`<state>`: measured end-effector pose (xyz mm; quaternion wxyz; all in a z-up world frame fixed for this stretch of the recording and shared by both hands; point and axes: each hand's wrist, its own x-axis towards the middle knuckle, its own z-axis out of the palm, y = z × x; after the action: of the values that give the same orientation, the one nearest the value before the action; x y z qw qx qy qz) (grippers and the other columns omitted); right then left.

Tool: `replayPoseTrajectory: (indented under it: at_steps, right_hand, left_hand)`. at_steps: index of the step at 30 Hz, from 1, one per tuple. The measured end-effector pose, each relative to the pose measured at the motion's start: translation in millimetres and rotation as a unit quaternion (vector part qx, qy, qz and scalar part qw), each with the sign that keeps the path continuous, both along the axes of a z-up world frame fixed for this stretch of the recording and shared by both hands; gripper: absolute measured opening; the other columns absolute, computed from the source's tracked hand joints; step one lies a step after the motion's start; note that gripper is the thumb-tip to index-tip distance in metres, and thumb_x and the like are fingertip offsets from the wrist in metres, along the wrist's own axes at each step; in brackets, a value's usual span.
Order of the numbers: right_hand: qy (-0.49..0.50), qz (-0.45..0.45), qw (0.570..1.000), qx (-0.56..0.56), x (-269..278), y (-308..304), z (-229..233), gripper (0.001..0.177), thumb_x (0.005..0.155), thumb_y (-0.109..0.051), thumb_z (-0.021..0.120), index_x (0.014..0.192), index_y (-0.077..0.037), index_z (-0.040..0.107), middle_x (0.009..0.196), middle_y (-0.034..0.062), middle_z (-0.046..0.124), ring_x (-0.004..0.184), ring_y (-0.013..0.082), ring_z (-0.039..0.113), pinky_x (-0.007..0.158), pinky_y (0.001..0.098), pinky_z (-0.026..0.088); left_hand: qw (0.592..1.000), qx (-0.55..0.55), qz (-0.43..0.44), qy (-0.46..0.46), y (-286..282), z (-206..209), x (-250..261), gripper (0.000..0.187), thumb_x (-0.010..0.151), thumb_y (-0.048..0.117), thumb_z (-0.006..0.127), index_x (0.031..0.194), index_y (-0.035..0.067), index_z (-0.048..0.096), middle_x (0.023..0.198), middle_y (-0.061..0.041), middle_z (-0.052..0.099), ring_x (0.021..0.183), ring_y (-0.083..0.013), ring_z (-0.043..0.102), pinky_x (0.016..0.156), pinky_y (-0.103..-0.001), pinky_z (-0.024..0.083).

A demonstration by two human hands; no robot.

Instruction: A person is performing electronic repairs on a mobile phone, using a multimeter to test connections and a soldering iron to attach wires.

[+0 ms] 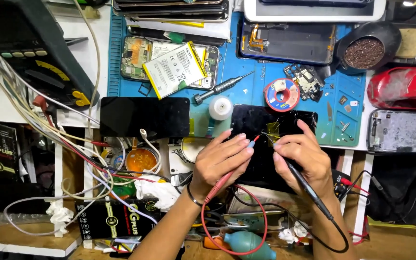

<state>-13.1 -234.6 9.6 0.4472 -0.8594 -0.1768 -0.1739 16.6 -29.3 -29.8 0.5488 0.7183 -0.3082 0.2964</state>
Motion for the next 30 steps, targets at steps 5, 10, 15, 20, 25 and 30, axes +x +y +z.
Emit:
replayPoseTrajectory:
  at_steps: [5, 10, 15, 20, 25, 30]
  right_hand:
    - [0.005, 0.006, 1.000, -0.002, 0.5, -0.1, -0.5, 0.005, 0.089, -0.002, 0.071, 0.092, 0.002, 0.073, 0.079, 0.0136, 0.072, 0.088, 0.0313, 0.073, 0.117, 0.0626, 0.038]
    - [0.002, 0.009, 1.000, -0.006, 0.8, -1.6, -5.3, 0.007, 0.089, -0.002, 0.071, 0.093, 0.003, 0.073, 0.078, 0.0131, 0.072, 0.086, 0.0306, 0.072, 0.117, 0.0622, 0.038]
    - [0.002, 0.007, 1.000, -0.017, 1.4, -1.7, -6.1, 0.007, 0.090, -0.002, 0.071, 0.094, 0.004, 0.072, 0.079, 0.0129, 0.072, 0.086, 0.0307, 0.072, 0.117, 0.0625, 0.038]
    - [0.005, 0.008, 1.000, -0.023, 0.8, -3.5, -7.9, 0.007, 0.090, -0.002, 0.071, 0.094, 0.003, 0.072, 0.079, 0.0122, 0.072, 0.086, 0.0305, 0.071, 0.117, 0.0625, 0.038]
    - [0.009, 0.005, 1.000, -0.027, 0.6, -3.7, -8.9, 0.007, 0.090, -0.002, 0.071, 0.094, 0.003, 0.072, 0.078, 0.0116, 0.072, 0.086, 0.0302, 0.071, 0.117, 0.0626, 0.038]
    - [0.013, 0.000, 1.000, -0.028, -0.2, -3.6, -9.2, 0.007, 0.091, -0.002, 0.071, 0.094, 0.003, 0.072, 0.078, 0.0123, 0.072, 0.087, 0.0303, 0.071, 0.117, 0.0619, 0.038]
  left_hand:
    - [1.000, -0.014, -0.007, 0.011, -0.3, 1.3, 0.7, 0.013, 0.086, 0.006, 0.079, 0.098, 0.008, 0.081, 0.100, -0.014, 0.081, 0.098, -0.0303, 0.080, 0.103, -0.043, 0.055]
    - [1.000, -0.012, -0.005, 0.005, 0.7, 2.6, 1.8, 0.013, 0.086, 0.006, 0.078, 0.099, 0.007, 0.081, 0.100, -0.014, 0.081, 0.098, -0.0300, 0.080, 0.103, -0.043, 0.055]
    - [1.000, -0.010, -0.004, 0.012, -0.3, 1.6, 1.1, 0.012, 0.087, 0.006, 0.078, 0.098, 0.007, 0.081, 0.100, -0.014, 0.081, 0.098, -0.0303, 0.080, 0.103, -0.044, 0.055]
    - [1.000, -0.014, -0.001, 0.008, -1.2, 1.7, 1.9, 0.012, 0.087, 0.006, 0.078, 0.098, 0.007, 0.081, 0.099, -0.014, 0.081, 0.097, -0.0303, 0.080, 0.102, -0.043, 0.055]
    - [1.000, -0.010, 0.000, 0.014, -1.3, 3.0, 1.2, 0.012, 0.087, 0.006, 0.078, 0.099, 0.007, 0.080, 0.100, -0.014, 0.081, 0.097, -0.0305, 0.080, 0.102, -0.043, 0.056]
    - [1.000, -0.004, 0.003, 0.017, -1.5, 3.5, 0.5, 0.011, 0.088, 0.006, 0.078, 0.099, 0.007, 0.080, 0.100, -0.014, 0.081, 0.098, -0.0301, 0.080, 0.102, -0.043, 0.056]
